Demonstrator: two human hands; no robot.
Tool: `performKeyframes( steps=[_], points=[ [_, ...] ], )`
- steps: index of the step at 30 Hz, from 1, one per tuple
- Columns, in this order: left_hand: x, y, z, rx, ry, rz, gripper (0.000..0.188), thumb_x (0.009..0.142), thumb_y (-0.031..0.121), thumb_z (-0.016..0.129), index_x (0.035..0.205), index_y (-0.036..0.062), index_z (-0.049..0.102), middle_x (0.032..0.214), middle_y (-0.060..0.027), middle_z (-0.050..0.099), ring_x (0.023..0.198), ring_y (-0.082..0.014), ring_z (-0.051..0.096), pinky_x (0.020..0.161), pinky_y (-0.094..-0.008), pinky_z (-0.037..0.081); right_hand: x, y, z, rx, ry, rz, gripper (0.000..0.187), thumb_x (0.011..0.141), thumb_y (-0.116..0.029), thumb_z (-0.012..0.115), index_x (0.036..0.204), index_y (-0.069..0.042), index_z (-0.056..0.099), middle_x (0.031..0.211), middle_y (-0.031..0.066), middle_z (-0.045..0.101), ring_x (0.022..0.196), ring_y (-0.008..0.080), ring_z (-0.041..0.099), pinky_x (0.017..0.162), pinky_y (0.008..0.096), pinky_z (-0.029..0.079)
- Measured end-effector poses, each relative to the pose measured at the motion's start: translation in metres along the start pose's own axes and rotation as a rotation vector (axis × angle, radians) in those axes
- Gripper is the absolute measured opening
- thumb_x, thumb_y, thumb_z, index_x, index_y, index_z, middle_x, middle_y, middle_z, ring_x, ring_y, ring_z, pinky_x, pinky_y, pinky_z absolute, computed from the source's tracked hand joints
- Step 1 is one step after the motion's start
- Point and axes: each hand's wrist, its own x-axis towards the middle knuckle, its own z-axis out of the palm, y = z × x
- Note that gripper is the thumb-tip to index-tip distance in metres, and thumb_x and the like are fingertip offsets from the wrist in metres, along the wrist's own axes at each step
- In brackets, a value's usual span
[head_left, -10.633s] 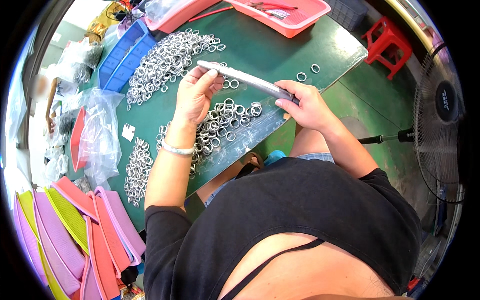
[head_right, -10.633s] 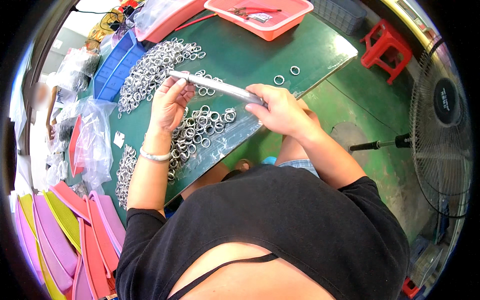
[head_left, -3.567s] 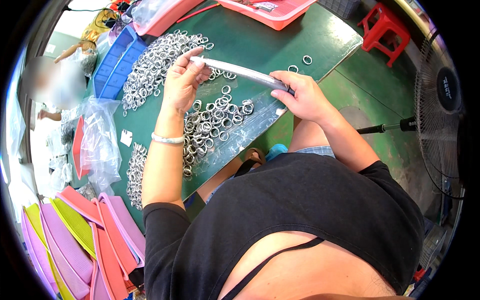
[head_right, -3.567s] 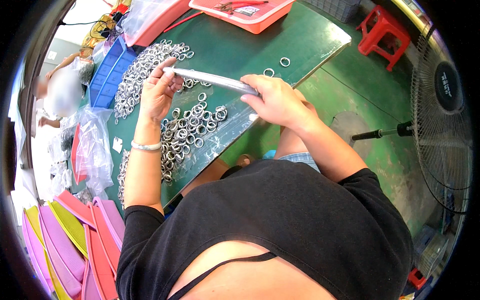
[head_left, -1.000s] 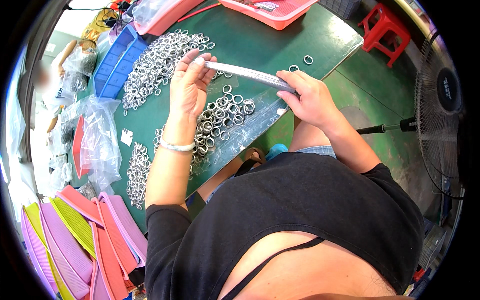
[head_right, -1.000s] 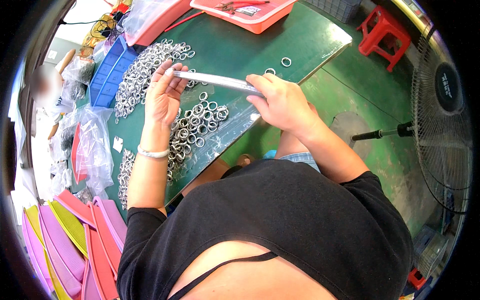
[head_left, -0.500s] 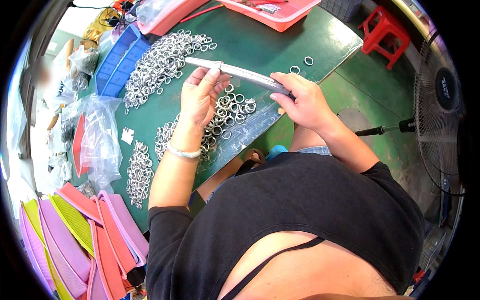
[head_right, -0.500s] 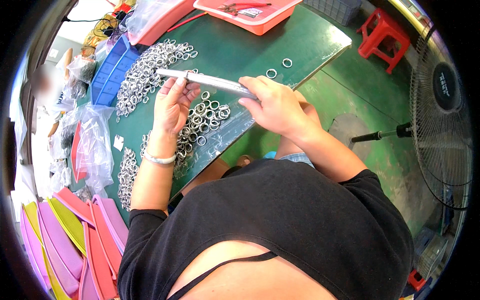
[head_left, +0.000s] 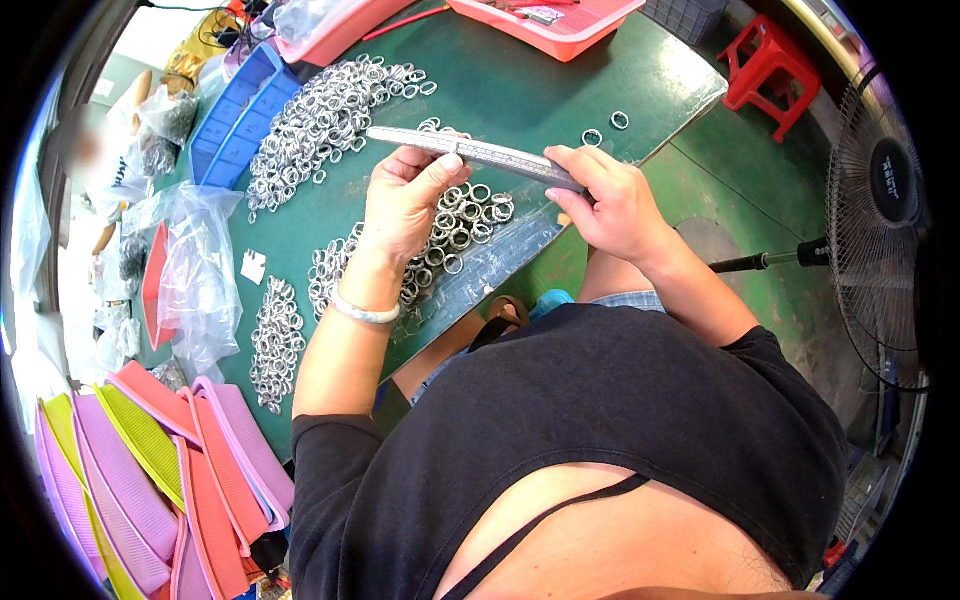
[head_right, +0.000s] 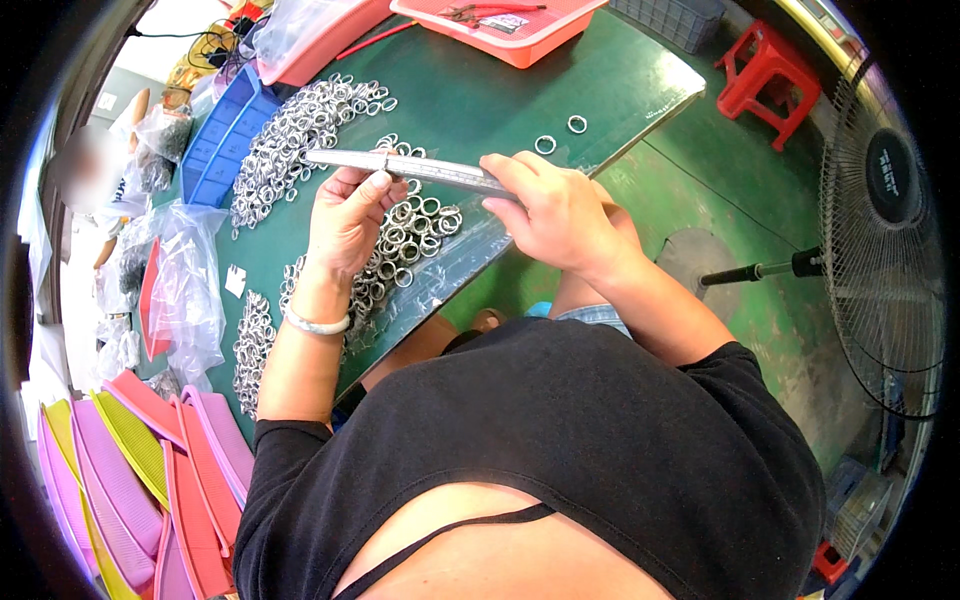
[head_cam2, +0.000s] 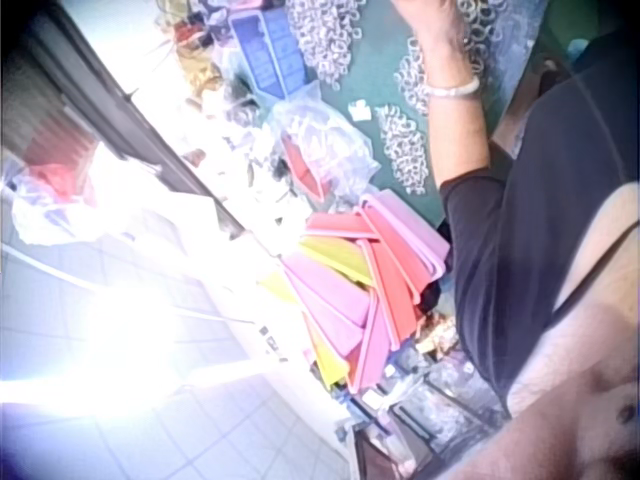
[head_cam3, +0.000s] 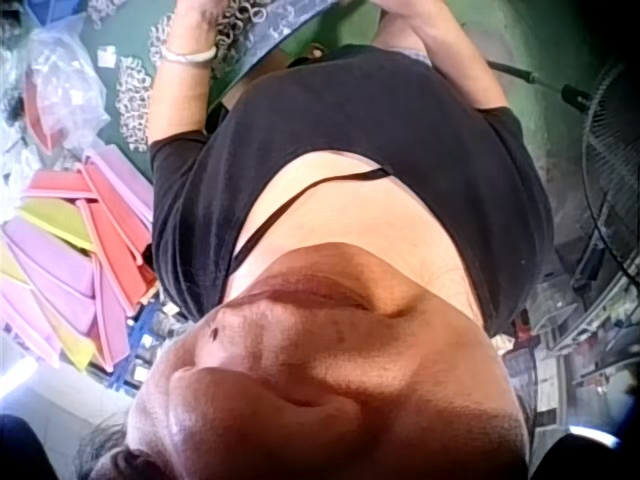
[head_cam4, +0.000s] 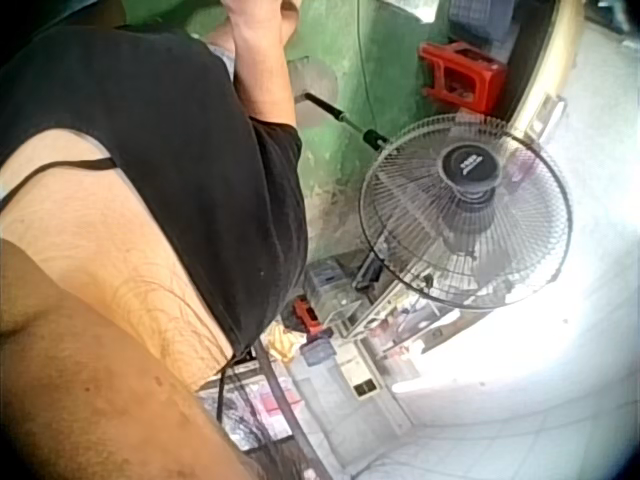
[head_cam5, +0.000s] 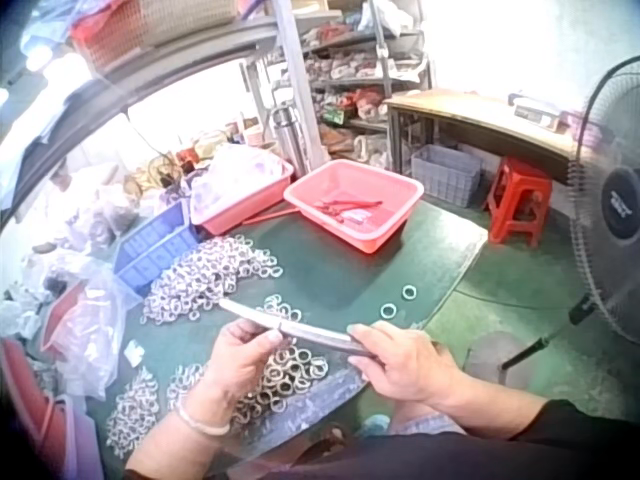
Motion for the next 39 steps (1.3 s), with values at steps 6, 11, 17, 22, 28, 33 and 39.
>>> performKeyframes(
  steps=[6,11,17,22,28,33,39],
  points=[
    [0.007,0.0,-0.009,-0.105,0.11,0.128,0.015,0.087,0.008,0.06,0.099,-0.0002,0.059,0.087,-0.0063,0.062,0.074,-0.016,0.059,0.074,-0.0311,0.05,0.001,0.002,-0.002,0.055,-0.038,0.014,0.036,0.074,-0.012,0.068,0.108,-0.005,0.057,0.085,0.0113,0.059,0.074,0.031,0.061,0.062,0.0375,0.049],
    [0.015,0.021,-0.037,0.272,0.201,0.147,0.014,0.083,0.006,0.063,0.096,0.0013,0.062,0.081,-0.0024,0.06,0.07,-0.0087,0.055,0.067,-0.0231,0.048,-0.003,0.02,-0.008,0.067,0.031,0.084,0.033,0.075,-0.011,0.067,0.106,-0.002,0.058,0.088,0.0136,0.062,0.076,0.0303,0.062,0.067,0.0351,0.05],
    [0.008,0.013,-0.021,1.4,-0.244,0.119,0.02,0.076,0.014,0.07,0.09,0.0005,0.066,0.086,-0.0051,0.06,0.079,-0.0154,0.057,0.072,-0.0264,0.045,0.002,0.025,-0.011,0.113,0.104,0.141,0.031,0.075,-0.008,0.068,0.104,-0.001,0.06,0.087,0.0143,0.063,0.075,0.0281,0.063,0.066,0.0332,0.05],
    [0.042,0.006,-0.022,1.367,-0.119,0.282,0.021,0.074,0.003,0.068,0.094,0.0041,0.067,0.086,-0.0078,0.058,0.083,-0.0218,0.057,0.075,-0.0316,0.046,0.0,0.029,-0.008,0.1,0.1,0.13,0.032,0.075,-0.008,0.068,0.104,-0.001,0.06,0.087,0.0148,0.063,0.076,0.0283,0.063,0.067,0.0334,0.05],
    [0.073,0.002,-0.03,1.654,-0.382,0.641,0.026,0.063,0.002,0.07,0.089,0.0081,0.068,0.088,-0.0077,0.057,0.085,-0.0274,0.054,0.076,-0.0358,0.046,-0.001,0.028,-0.011,0.108,0.085,0.15,0.032,0.074,-0.008,0.068,0.105,-0.001,0.06,0.089,0.0154,0.063,0.079,0.0293,0.063,0.068,0.0347,0.05],
    [0.075,0.001,-0.025,1.677,-0.438,0.76,0.018,0.065,0.007,0.069,0.083,0.0059,0.065,0.089,-0.007,0.058,0.086,-0.0259,0.054,0.077,-0.0365,0.045,-0.003,0.032,-0.013,0.097,0.079,0.169,0.032,0.074,-0.008,0.068,0.105,0.0,0.06,0.091,0.0159,0.064,0.08,0.0305,0.063,0.069,0.0348,0.05],
    [0.079,-0.002,-0.038,1.164,-0.169,0.419,0.012,0.079,0.01,0.065,0.088,0.0023,0.062,0.088,-0.0045,0.06,0.083,-0.0157,0.056,0.079,-0.0277,0.043,-0.004,0.034,-0.013,0.091,0.066,0.166,0.032,0.075,-0.009,0.067,0.105,0.0,0.059,0.091,0.0161,0.063,0.081,0.0314,0.063,0.07,0.0352,0.05]
  ],
)
